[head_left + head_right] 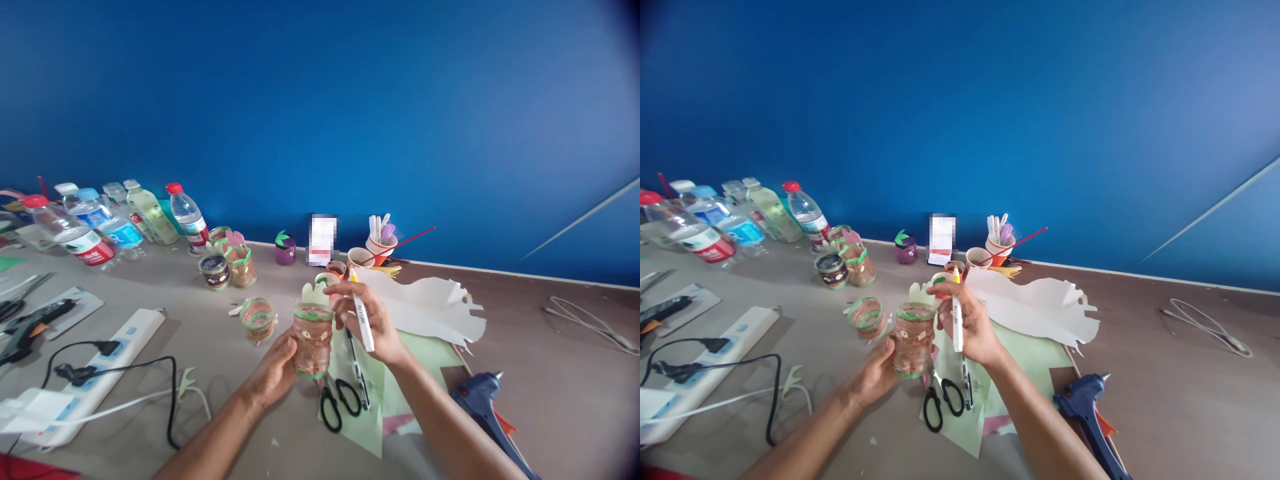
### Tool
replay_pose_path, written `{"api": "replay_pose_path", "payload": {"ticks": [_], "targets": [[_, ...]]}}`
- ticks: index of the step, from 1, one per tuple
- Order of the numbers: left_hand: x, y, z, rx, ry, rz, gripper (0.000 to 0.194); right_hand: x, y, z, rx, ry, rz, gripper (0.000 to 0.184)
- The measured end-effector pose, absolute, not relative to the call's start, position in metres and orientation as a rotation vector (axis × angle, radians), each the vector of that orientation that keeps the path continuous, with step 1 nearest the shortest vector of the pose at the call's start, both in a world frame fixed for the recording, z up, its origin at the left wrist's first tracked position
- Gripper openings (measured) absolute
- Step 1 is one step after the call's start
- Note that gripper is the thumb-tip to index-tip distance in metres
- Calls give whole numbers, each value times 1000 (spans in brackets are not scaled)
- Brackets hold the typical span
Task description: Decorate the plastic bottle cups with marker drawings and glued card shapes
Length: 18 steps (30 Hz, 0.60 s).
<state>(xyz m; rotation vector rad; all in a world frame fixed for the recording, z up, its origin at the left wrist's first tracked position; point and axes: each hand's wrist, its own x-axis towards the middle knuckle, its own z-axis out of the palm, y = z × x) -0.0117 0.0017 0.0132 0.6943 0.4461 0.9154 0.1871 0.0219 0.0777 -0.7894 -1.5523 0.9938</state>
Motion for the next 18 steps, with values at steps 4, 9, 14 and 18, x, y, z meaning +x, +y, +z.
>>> {"api": "replay_pose_path", "payload": {"ticks": [4,9,14,18], "targets": [[-10,6,4,701,455,1010,52,189,11,76,-755,-1282,874,29],[-6,9,1,767,453,1029,62,183,-11,63,-739,-1202,916,39],[-6,8,5,804,512,1039,65,174,-18,50,-780,-1208,924,34],[-7,9,3,825,542,1053,61,167,-22,49,-857,-1236,887,29]]}}
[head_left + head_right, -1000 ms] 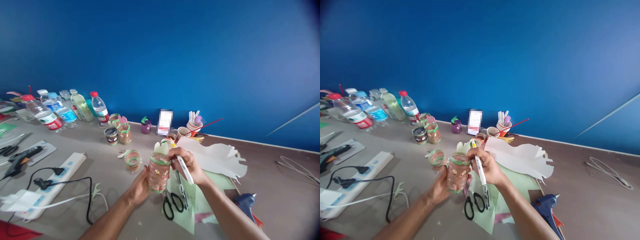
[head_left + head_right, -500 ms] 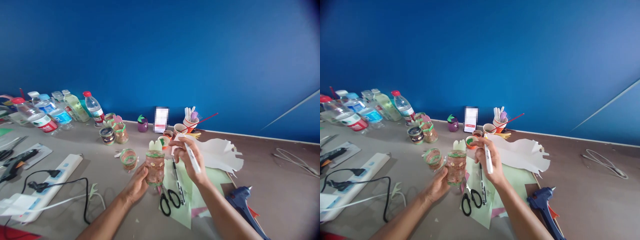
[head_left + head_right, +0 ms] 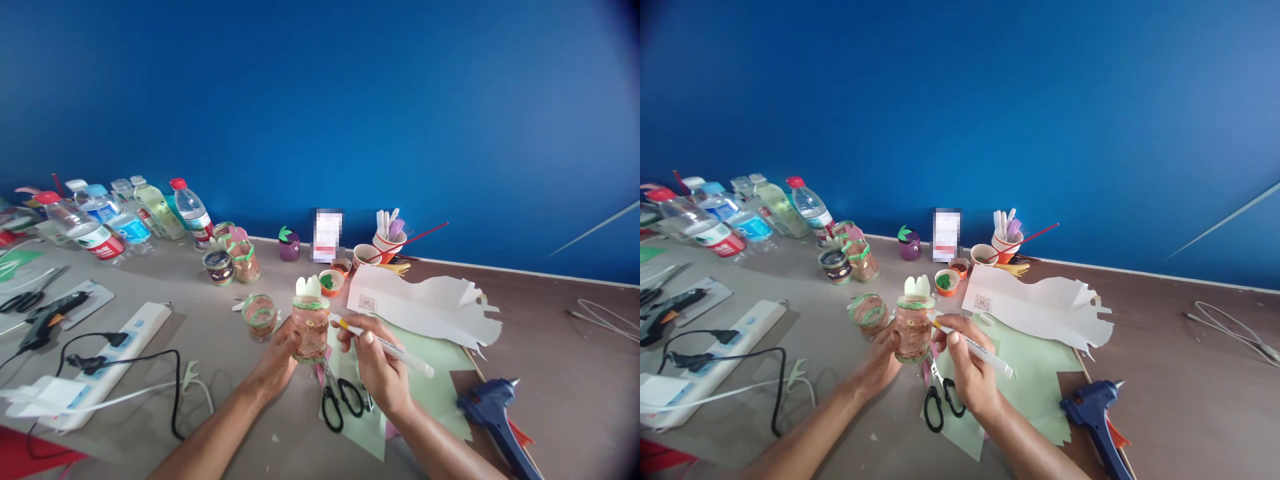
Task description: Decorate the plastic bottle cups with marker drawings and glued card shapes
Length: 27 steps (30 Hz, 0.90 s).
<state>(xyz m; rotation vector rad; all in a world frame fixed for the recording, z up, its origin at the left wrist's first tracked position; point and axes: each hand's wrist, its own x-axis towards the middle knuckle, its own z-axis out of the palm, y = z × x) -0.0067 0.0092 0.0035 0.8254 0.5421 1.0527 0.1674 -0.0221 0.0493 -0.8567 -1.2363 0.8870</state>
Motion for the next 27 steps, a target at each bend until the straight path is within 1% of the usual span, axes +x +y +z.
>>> {"api": "replay_pose_path", "payload": {"ticks": [3,8,18,27], "targets": [[-7,10,4,846,570,1041,61,164,-25,52,-932,-1280,859,25],[-6,9,4,820,608,1030,63,160,-25,54,-972,-1290,853,24],[-6,10,3,839,634,1060,60,160,-25,58,-976,-1333,837,23],[-7,9,2,925,652,1065,60,160,-24,55,-998,-1380,811,26]]}}
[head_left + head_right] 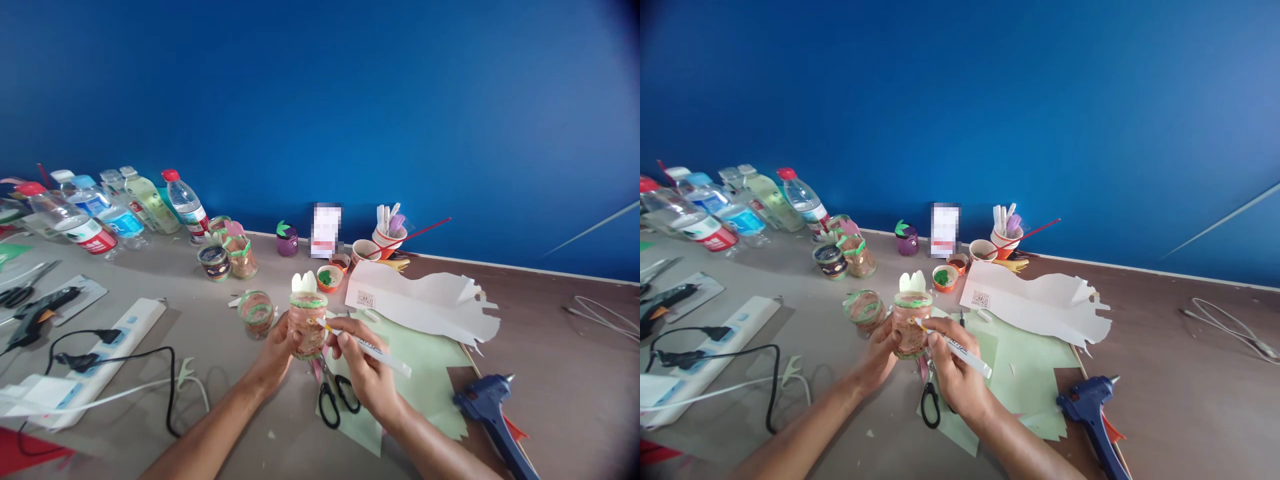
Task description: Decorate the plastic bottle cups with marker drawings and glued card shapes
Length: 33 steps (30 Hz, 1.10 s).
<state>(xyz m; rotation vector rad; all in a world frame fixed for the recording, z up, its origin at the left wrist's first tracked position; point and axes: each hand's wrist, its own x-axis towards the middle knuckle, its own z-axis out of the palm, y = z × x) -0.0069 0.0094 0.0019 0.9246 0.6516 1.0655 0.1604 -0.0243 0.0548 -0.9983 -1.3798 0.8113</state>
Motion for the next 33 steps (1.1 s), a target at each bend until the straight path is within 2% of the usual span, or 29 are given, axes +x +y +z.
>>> {"api": "replay_pose_path", "payload": {"ticks": [33], "targets": [[-7,10,1,982,698,1080,60,159,-26,53,-1042,-1477,795,24]]}}
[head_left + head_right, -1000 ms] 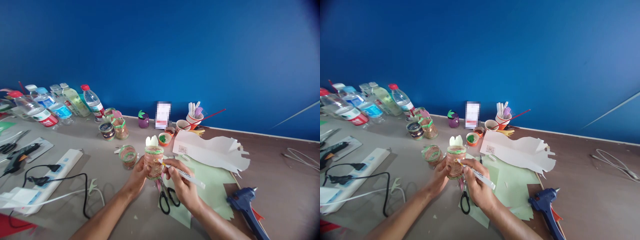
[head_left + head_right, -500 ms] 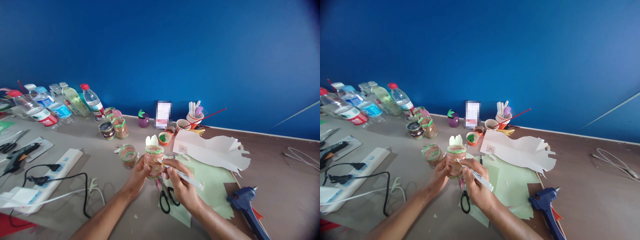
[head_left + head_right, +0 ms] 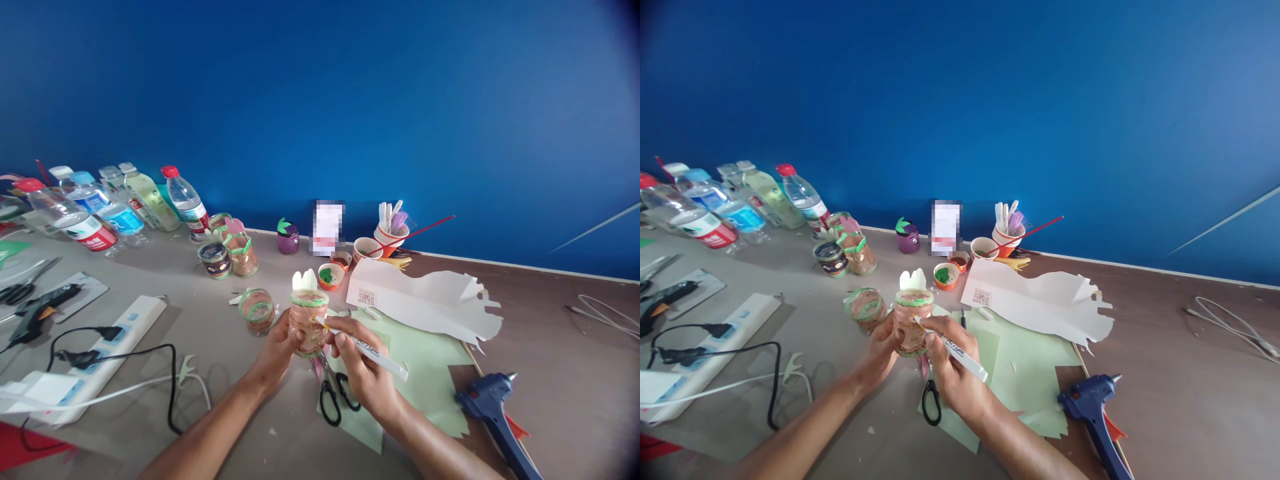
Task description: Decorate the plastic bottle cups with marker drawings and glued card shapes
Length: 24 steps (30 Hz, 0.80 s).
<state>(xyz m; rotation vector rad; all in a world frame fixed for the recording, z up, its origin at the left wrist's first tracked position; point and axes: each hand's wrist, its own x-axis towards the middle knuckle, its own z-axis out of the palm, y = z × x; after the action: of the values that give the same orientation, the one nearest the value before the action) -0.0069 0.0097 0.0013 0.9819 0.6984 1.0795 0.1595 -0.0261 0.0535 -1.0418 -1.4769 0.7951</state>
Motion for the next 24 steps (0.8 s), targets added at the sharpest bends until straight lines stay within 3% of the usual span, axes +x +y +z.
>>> {"api": "replay_pose_path", "payload": {"ticks": [24], "targets": [[-7,10,-1,982,756,1092,61,158,-25,52,-1106,-1488,744,26]]}}
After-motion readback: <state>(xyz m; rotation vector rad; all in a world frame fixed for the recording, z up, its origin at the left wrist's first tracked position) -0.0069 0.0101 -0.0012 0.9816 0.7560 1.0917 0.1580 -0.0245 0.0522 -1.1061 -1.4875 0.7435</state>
